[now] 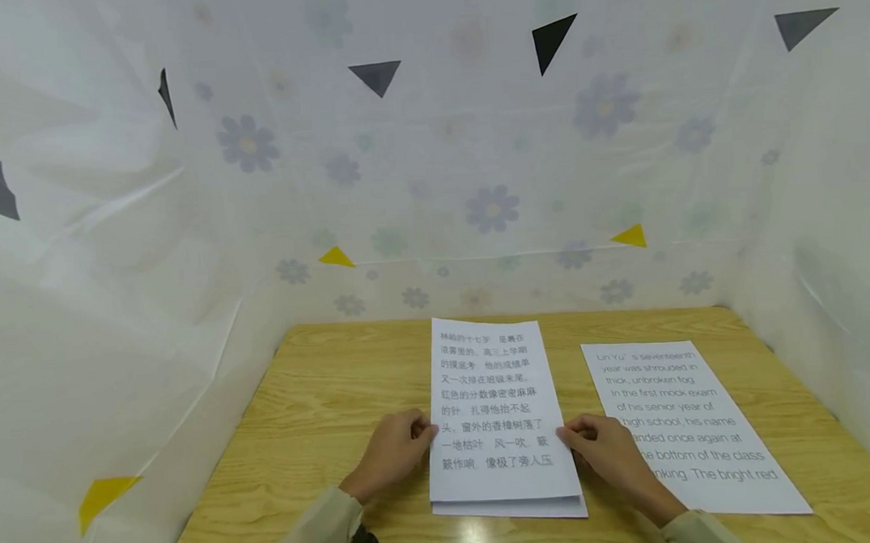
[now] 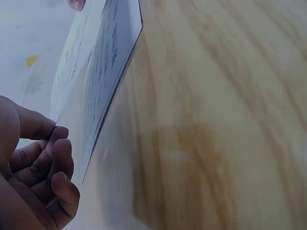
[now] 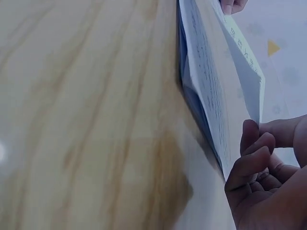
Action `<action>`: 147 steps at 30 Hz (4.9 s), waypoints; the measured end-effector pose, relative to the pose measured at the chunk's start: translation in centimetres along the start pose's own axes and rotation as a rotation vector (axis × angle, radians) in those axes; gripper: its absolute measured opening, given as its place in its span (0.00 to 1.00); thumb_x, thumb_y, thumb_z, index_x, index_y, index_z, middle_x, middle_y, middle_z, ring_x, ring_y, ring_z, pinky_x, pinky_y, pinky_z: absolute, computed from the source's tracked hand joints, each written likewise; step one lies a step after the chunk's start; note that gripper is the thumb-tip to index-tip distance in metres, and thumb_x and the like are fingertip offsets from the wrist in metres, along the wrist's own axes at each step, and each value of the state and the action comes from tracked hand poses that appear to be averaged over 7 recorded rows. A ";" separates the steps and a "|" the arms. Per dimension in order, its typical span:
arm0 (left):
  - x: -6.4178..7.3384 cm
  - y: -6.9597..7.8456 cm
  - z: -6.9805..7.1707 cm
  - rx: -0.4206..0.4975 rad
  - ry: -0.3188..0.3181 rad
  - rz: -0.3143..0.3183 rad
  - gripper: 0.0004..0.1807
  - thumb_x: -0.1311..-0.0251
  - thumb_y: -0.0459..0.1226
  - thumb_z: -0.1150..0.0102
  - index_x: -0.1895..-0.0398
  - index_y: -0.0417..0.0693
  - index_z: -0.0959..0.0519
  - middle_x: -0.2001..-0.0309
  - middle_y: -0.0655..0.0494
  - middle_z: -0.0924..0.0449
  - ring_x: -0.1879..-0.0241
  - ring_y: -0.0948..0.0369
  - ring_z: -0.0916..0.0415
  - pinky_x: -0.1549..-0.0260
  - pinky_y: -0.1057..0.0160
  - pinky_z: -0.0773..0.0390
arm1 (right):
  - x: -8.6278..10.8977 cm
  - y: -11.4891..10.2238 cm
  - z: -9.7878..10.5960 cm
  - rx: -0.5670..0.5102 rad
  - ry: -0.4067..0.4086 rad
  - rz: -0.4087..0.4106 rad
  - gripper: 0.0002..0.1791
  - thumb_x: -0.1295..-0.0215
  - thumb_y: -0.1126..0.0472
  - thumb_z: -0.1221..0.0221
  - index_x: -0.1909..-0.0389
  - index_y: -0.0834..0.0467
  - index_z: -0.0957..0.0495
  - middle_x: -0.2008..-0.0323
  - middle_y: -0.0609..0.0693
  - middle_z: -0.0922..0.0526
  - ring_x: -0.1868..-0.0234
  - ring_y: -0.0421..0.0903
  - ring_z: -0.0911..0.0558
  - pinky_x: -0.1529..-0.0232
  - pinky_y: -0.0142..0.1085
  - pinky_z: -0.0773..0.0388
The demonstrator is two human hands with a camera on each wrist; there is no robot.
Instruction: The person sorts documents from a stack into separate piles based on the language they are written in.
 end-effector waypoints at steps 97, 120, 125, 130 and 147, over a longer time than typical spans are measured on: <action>5.6 -15.3 16.3 -0.354 0.094 0.413 0.07 0.31 0.34 0.39 0.65 0.38 0.20 0.74 0.54 0.25 0.74 0.57 0.29 0.75 0.60 0.29 | -3.0 -16.2 -21.5 0.118 -0.219 0.319 0.14 0.37 0.61 0.32 0.82 0.53 0.21 0.86 0.43 0.25 0.87 0.37 0.30 0.86 0.29 0.37; 6.0 -16.0 16.6 -0.371 0.101 0.416 0.08 0.36 0.36 0.34 0.70 0.39 0.19 0.74 0.54 0.23 0.75 0.58 0.29 0.76 0.60 0.28 | -3.0 -16.5 -22.2 0.213 -0.203 0.350 0.14 0.41 0.60 0.30 0.83 0.53 0.23 0.85 0.43 0.27 0.86 0.38 0.31 0.85 0.29 0.37; 6.0 -16.1 16.6 -0.368 0.109 0.410 0.09 0.37 0.36 0.33 0.70 0.39 0.19 0.74 0.54 0.22 0.75 0.58 0.28 0.76 0.60 0.28 | -3.0 -16.6 -22.2 0.223 -0.198 0.359 0.15 0.42 0.61 0.31 0.84 0.54 0.24 0.86 0.43 0.27 0.87 0.38 0.31 0.86 0.29 0.39; 6.0 -16.4 16.7 -0.369 0.115 0.424 0.09 0.36 0.37 0.33 0.69 0.40 0.19 0.74 0.54 0.22 0.74 0.58 0.28 0.75 0.60 0.28 | -2.9 -16.7 -21.9 0.223 -0.206 0.355 0.16 0.41 0.61 0.31 0.84 0.55 0.24 0.85 0.44 0.27 0.86 0.38 0.31 0.86 0.29 0.38; 4.9 -15.1 15.9 -0.311 0.128 0.434 0.09 0.34 0.37 0.34 0.67 0.41 0.21 0.73 0.54 0.23 0.73 0.57 0.28 0.74 0.60 0.29 | -3.0 -16.6 -20.3 0.164 -0.190 0.388 0.13 0.39 0.59 0.30 0.80 0.54 0.21 0.83 0.42 0.25 0.84 0.37 0.28 0.83 0.30 0.32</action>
Point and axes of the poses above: each hand's wrist, its own x-axis away from the middle knuckle, its own z-axis out of the back of the hand, y = z × x, the point moved 10 cm from there along -x, towards the middle knuckle
